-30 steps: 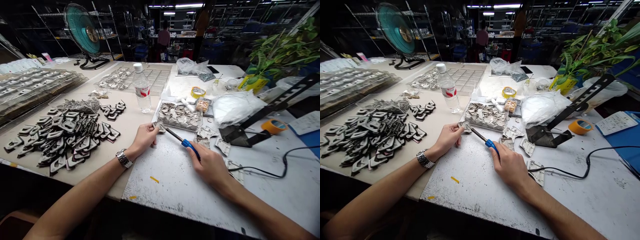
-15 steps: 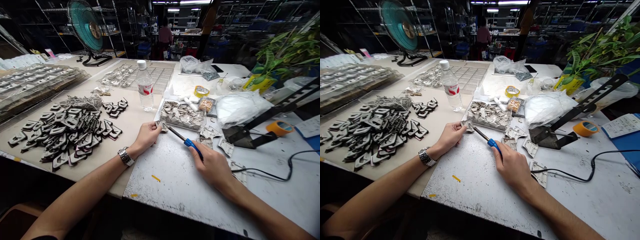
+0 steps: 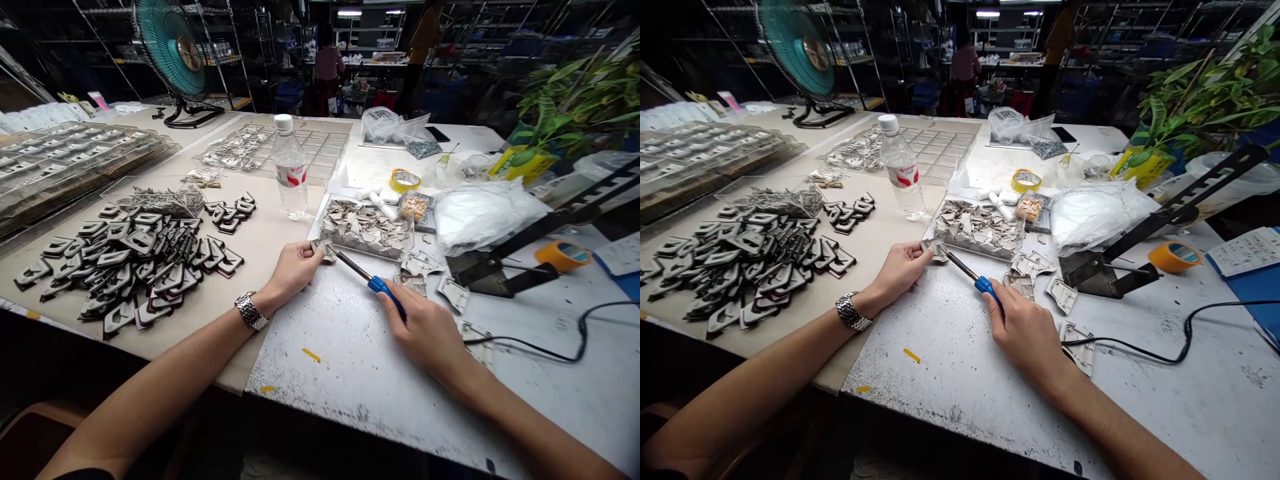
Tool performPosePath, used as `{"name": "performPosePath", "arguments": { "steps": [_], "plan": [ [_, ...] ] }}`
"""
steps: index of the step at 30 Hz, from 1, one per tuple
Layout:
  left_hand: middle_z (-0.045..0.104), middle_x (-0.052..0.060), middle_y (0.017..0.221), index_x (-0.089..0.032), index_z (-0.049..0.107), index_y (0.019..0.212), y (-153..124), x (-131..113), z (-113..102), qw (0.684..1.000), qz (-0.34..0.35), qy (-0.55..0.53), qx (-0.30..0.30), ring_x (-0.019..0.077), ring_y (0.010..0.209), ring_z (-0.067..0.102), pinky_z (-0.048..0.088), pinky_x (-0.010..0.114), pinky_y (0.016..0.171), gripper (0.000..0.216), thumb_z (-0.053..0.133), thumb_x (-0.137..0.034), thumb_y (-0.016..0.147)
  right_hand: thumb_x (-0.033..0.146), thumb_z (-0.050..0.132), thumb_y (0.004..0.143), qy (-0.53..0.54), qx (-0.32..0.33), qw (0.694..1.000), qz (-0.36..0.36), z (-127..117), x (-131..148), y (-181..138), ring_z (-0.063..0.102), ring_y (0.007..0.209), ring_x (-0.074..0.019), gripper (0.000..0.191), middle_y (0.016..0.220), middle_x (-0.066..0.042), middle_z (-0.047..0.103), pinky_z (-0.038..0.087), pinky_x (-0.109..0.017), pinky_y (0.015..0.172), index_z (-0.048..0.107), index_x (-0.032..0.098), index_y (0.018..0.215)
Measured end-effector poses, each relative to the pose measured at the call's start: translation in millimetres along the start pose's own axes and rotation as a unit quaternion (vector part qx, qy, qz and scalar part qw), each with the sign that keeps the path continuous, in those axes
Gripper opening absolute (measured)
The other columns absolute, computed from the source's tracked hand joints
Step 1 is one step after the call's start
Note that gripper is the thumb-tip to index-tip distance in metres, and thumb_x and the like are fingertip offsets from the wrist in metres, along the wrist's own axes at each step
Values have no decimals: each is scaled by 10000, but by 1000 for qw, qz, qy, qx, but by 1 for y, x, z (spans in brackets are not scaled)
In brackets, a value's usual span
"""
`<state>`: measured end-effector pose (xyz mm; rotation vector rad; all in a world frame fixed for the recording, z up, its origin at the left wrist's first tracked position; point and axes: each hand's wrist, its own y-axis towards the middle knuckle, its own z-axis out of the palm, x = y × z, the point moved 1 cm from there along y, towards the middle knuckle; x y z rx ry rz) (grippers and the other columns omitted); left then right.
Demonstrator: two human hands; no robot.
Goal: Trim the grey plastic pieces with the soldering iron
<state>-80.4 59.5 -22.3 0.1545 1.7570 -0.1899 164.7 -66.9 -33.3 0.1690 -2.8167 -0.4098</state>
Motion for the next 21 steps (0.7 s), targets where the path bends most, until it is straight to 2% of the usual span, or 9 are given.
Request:
{"name": "performPosePath", "arguments": {
  "steps": [7,11,16,21],
  "plan": [
    [541,-44,481,-181,686,768,-2,0,0,1000,7,12,-1,79,345,477,328,168,321,321,753,-363,1024,434,436,1168,-18,16,1000,-1,2,-1,0,809,901,-280,451,1263,-104,827,580,-372,631,707,226,1463],
    [589,-17,443,-200,618,727,-2,0,1,1000,-11,5,-7,103,323,518,398,183,337,375,734,-380,1036,434,425,1176,-2,25,1000,-2,0,-1,0,812,920,-280,448,1295,-101,820,602,-382,668,716,217,1437],
    [679,20,494,-180,676,855,3,6,0,999,-22,-31,-22,133,363,601,484,199,378,237,706,-333,1034,405,468,1167,32,22,999,-2,-4,-1,0,817,1025,-303,424,1337,-103,812,652,-418,796,723,200,1438],
    [672,14,493,-180,672,854,6,11,-2,999,-14,-29,-31,126,368,597,482,198,379,231,719,-332,1021,416,464,1164,11,27,1000,-7,-5,-1,-2,814,959,-294,425,1288,-106,822,637,-406,736,730,211,1425]
  ]
}}
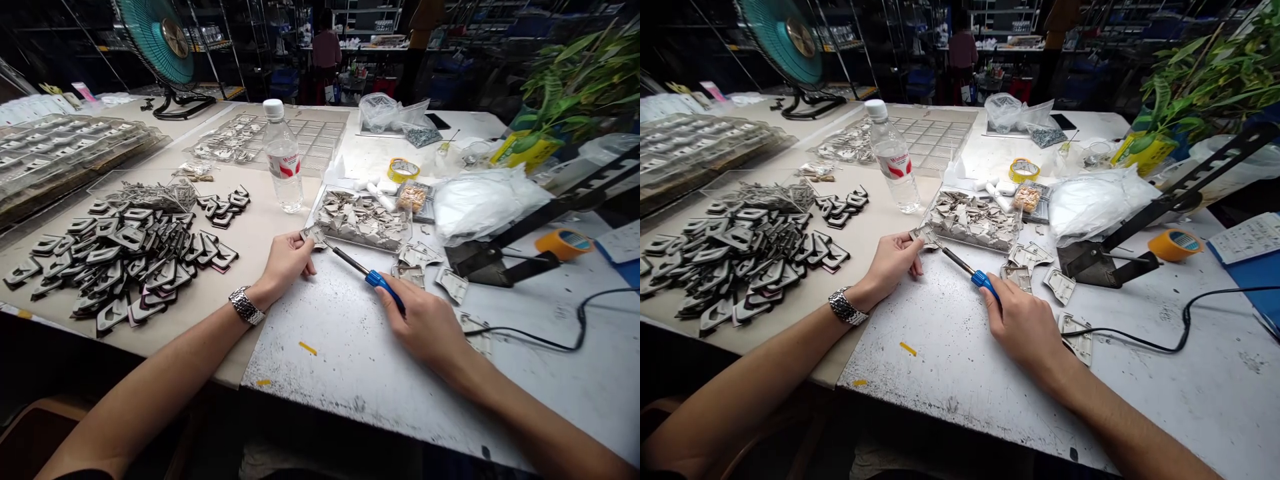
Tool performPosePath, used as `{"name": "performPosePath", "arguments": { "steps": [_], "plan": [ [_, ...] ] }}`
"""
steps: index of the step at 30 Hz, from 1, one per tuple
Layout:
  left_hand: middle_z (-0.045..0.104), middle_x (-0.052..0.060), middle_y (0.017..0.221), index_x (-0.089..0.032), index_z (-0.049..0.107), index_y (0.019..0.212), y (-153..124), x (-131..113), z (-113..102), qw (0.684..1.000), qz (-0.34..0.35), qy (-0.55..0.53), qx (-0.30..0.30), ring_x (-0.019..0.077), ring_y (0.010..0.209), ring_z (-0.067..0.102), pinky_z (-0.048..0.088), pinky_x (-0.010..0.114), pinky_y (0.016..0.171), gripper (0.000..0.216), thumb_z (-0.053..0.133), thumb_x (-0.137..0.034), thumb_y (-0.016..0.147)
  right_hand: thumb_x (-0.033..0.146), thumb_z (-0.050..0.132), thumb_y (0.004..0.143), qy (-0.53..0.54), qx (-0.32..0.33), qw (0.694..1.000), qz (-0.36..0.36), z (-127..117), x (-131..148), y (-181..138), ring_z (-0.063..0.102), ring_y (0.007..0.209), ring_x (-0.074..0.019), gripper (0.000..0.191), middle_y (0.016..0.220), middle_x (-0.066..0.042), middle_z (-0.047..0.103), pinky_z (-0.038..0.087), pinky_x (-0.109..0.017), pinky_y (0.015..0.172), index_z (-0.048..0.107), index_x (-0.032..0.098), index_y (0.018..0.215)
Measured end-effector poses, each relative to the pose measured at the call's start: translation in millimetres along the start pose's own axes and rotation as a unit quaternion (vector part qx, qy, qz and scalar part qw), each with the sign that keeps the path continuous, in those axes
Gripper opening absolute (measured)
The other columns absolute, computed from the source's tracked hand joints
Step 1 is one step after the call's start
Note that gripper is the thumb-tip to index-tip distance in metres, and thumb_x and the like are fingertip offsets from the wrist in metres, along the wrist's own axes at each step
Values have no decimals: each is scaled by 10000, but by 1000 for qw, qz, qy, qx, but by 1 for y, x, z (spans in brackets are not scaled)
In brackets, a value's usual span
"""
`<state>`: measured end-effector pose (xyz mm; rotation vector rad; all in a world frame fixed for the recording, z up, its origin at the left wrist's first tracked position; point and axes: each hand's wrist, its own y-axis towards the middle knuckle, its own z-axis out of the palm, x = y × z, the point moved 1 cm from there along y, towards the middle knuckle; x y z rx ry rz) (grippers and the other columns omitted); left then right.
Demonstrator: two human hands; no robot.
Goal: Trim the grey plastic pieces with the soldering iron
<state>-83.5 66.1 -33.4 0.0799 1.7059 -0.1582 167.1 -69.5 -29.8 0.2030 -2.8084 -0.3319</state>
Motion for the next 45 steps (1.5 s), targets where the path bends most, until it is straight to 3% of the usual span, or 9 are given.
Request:
{"name": "performPosePath", "arguments": {
  "steps": [14,24,28,32,34,36,39,41,45],
  "plan": [
    [621,-2,457,-197,660,784,-2,-4,3,1000,-2,17,-8,112,335,539,434,206,355,271,683,-281,1041,452,459,1163,-18,10,1000,0,-1,3,0,790,893,-284,448,1156,-84,827,562,-397,652,727,217,1434],
    [598,-3,441,-197,616,729,-4,-9,4,1000,1,25,-15,93,336,516,387,191,352,316,664,-241,1039,455,457,1164,-22,10,1000,0,0,3,1,792,909,-292,468,1170,-103,827,574,-395,681,716,199,1457],
    [605,-7,449,-187,648,769,-3,-8,4,1000,-6,27,-12,99,342,526,398,193,354,274,679,-259,1031,441,462,1157,21,15,1000,9,-1,3,1,788,931,-301,463,1207,-125,824,598,-416,742,735,186,1430],
    [621,-6,474,-181,675,823,-3,-7,2,1000,-3,27,2,112,361,540,432,207,373,244,701,-307,1030,474,525,1134,149,10,988,31,-15,2,7,760,923,-288,444,1124,-113,825,577,-407,768,769,185,1367],
    [627,-4,487,-187,664,819,-3,-8,1,999,1,32,17,116,378,555,451,212,391,266,719,-344,1027,513,580,1114,240,18,969,61,-30,-1,12,689,781,-227,408,929,-70,776,516,-352,670,802,200,1254],
    [628,-2,497,-199,628,787,-5,-10,1,998,11,47,42,121,397,577,458,214,406,322,735,-389,1024,557,636,1088,363,27,925,107,-46,-7,18,531,614,-150,390,771,-18,639,388,-300,535,806,207,1109],
    [647,1,540,-207,605,794,-11,-12,9,993,47,66,88,125,431,613,437,206,410,355,749,-446,1013,561,710,1044,565,2,808,164,-71,-22,25,307,508,-79,367,761,24,513,178,-269,432,787,210,1119],
    [657,-2,561,-203,625,858,-16,-14,20,989,64,56,120,125,439,616,441,207,419,340,740,-483,1012,535,730,1030,655,-30,735,173,-84,-34,28,231,494,-65,374,775,36,485,112,-264,412,783,213,1215],
    [709,22,617,-200,613,951,-31,-19,61,980,48,15,194,149,469,654,511,239,452,354,698,-535,1029,480,721,1030,738,-70,653,154,-99,-52,30,170,528,-71,372,764,48,420,115,-235,395,793,176,1231]
  ]
}}
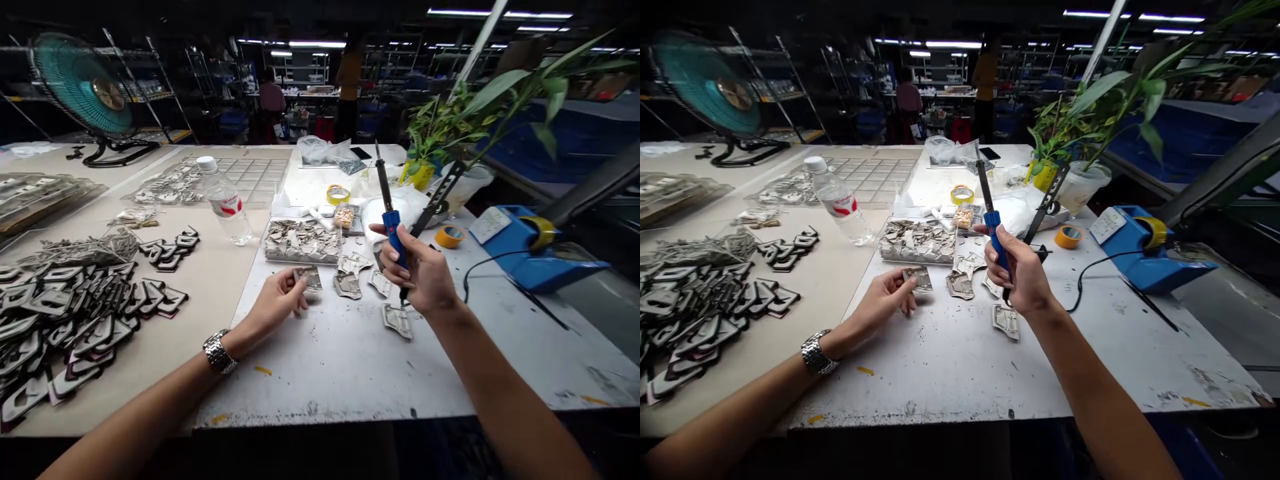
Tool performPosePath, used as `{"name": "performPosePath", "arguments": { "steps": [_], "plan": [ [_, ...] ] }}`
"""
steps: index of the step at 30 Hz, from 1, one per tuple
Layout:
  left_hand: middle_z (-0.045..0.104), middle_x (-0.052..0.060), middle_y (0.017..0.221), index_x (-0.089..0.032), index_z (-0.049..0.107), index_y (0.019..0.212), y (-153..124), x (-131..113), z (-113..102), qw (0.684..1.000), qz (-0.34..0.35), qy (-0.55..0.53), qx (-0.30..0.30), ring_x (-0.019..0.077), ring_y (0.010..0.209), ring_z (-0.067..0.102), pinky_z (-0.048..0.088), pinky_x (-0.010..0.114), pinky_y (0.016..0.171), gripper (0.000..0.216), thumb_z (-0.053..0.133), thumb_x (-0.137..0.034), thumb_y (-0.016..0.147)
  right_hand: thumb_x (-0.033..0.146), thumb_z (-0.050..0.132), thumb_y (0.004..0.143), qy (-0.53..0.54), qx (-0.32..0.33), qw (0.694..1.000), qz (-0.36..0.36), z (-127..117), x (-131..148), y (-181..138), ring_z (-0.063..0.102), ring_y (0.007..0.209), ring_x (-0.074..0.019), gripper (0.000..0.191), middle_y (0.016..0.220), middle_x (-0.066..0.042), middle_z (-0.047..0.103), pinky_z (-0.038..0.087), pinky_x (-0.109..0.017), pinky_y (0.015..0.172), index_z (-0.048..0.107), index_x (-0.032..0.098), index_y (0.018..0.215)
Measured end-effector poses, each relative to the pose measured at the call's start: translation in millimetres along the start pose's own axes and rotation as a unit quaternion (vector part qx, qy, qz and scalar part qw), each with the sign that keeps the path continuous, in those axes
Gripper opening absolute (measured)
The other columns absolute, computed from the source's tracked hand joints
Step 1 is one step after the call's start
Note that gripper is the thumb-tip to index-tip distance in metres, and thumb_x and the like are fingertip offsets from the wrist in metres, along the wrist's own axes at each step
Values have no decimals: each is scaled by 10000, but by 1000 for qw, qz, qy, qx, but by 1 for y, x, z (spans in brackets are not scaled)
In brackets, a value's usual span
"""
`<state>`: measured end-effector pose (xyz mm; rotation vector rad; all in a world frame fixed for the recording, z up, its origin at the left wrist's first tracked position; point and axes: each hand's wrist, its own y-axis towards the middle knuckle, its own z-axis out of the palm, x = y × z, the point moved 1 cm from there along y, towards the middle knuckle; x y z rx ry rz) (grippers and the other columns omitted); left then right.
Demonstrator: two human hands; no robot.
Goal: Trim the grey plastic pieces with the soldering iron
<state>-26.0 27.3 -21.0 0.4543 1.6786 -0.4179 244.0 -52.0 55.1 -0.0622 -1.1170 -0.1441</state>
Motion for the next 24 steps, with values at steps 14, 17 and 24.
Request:
{"name": "performPosePath", "arguments": {
  "steps": [14,17,24],
  "plan": [
    [777,88,1041,-186,756,1270,21,-27,91,948,211,239,11,163,700,620,504,319,625,293,726,-372,1045,538,819,934,15,-44,997,-68,-20,2,12,229,505,-53,382,771,51,490,153,-210,382,766,194,1092],
    [766,68,1022,-206,764,1237,7,-29,73,935,255,244,-21,140,638,567,487,314,595,217,672,-340,1092,559,800,943,-3,-46,997,-67,-17,-1,10,250,500,-52,393,768,49,484,159,-206,382,776,199,1098],
    [761,68,1070,-227,754,1180,-68,-15,-49,875,280,358,-166,176,844,705,574,313,667,163,609,-254,1110,533,872,868,-80,-88,993,-19,6,-15,-6,311,460,-47,426,763,27,524,182,-197,346,812,193,1118]
  ]
}}
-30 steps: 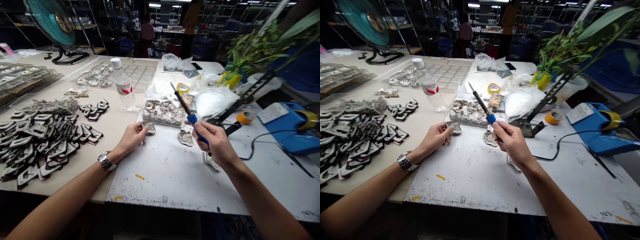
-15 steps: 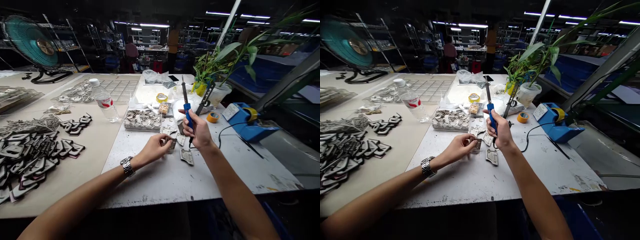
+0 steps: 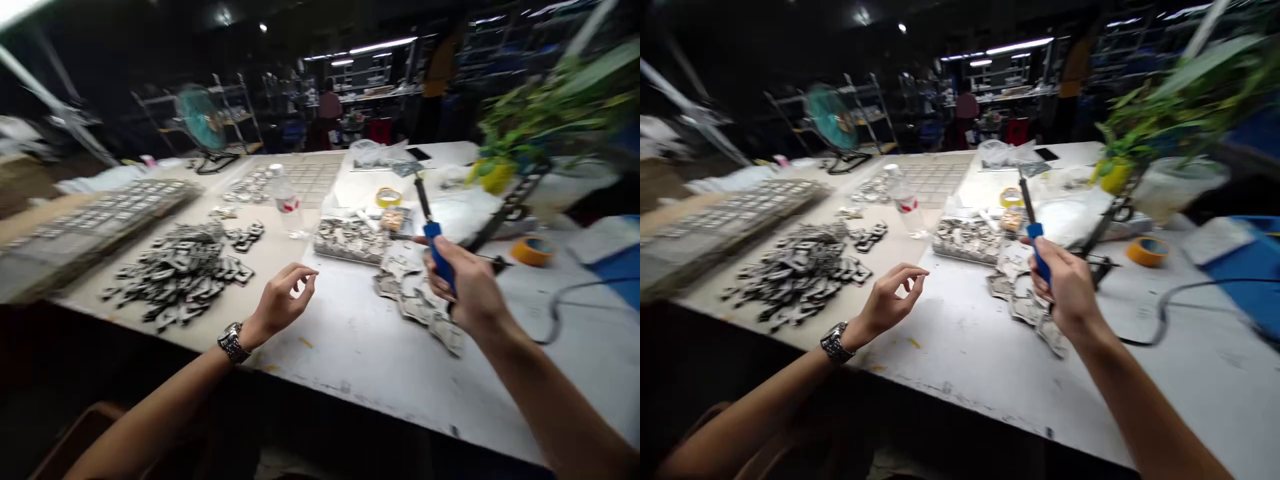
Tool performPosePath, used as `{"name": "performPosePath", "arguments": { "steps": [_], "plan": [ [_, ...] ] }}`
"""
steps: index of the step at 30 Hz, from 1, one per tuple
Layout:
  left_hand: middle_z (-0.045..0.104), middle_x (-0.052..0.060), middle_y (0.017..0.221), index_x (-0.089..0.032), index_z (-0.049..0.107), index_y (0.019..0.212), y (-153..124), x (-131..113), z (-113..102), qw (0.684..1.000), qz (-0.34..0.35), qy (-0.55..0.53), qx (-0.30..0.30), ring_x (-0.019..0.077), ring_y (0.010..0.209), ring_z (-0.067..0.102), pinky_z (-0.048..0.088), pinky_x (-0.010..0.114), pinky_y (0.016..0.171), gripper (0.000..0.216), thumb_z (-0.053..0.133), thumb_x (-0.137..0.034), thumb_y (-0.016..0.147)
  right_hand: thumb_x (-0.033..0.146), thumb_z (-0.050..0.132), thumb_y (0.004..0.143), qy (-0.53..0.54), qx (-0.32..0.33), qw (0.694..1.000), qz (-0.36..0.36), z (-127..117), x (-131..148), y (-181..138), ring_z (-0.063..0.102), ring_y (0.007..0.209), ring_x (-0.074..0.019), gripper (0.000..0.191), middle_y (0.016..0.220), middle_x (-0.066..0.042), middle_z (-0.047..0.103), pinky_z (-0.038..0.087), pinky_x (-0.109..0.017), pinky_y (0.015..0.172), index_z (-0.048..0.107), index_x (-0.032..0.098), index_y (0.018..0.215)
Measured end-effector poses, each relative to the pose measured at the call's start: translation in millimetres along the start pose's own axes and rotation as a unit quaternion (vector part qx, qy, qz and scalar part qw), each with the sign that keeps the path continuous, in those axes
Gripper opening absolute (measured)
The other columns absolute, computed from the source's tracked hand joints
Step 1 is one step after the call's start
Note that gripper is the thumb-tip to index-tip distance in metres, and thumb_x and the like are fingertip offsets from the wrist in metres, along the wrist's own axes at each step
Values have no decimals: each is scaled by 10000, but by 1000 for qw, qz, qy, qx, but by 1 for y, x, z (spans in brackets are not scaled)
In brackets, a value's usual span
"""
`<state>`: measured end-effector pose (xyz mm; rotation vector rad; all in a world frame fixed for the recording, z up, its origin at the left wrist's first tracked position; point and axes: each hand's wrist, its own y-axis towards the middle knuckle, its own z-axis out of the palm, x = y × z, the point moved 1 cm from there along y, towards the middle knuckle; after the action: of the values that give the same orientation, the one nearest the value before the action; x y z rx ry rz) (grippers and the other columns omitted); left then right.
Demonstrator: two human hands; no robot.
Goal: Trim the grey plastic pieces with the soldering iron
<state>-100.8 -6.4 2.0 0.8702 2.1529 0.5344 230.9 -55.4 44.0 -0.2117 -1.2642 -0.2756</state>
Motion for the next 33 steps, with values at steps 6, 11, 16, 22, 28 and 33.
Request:
{"name": "performPosePath", "arguments": {
  "steps": [6,11,16,22,28,33],
  "plan": [
    [724,147,1282,-216,702,1305,-55,90,-117,959,-119,254,-48,342,1240,674,549,536,1118,319,693,-396,1042,605,886,856,-55,23,998,23,20,-16,-19,375,515,-74,440,804,-14,555,238,-189,368,823,239,1090],
    [672,167,1448,-207,639,1420,-62,134,-183,927,-216,298,-66,372,1441,540,389,567,1282,441,592,-463,1064,630,892,811,-31,13,996,83,30,-22,-29,328,517,-100,424,817,-29,537,233,-243,368,802,287,1043],
    [718,148,1374,-184,698,1380,-43,159,-228,926,-250,282,14,352,1389,585,446,539,1245,466,579,-352,961,670,900,755,-42,7,993,110,27,-29,-20,304,519,-119,436,817,-52,527,196,-279,381,772,307,958],
    [646,120,1545,-264,748,1404,-24,164,-247,922,-251,247,160,379,1510,523,437,551,1275,575,652,-265,837,681,934,710,-51,5,991,124,20,-34,-15,336,553,-128,464,838,-64,551,256,-301,413,748,291,879],
    [665,144,1483,-273,666,1550,-21,164,-244,913,-261,229,214,347,1340,668,529,509,1177,656,632,-372,902,720,930,713,-60,9,991,117,20,-38,-17,328,548,-119,507,777,-51,539,228,-271,419,773,254,836],
    [670,176,1448,-216,659,1555,-23,159,-243,919,-247,238,194,367,1395,615,497,520,1205,663,631,-390,916,708,925,724,-56,13,993,103,22,-37,-17,354,561,-123,498,810,-56,582,256,-250,425,816,289,970]
  ]
}}
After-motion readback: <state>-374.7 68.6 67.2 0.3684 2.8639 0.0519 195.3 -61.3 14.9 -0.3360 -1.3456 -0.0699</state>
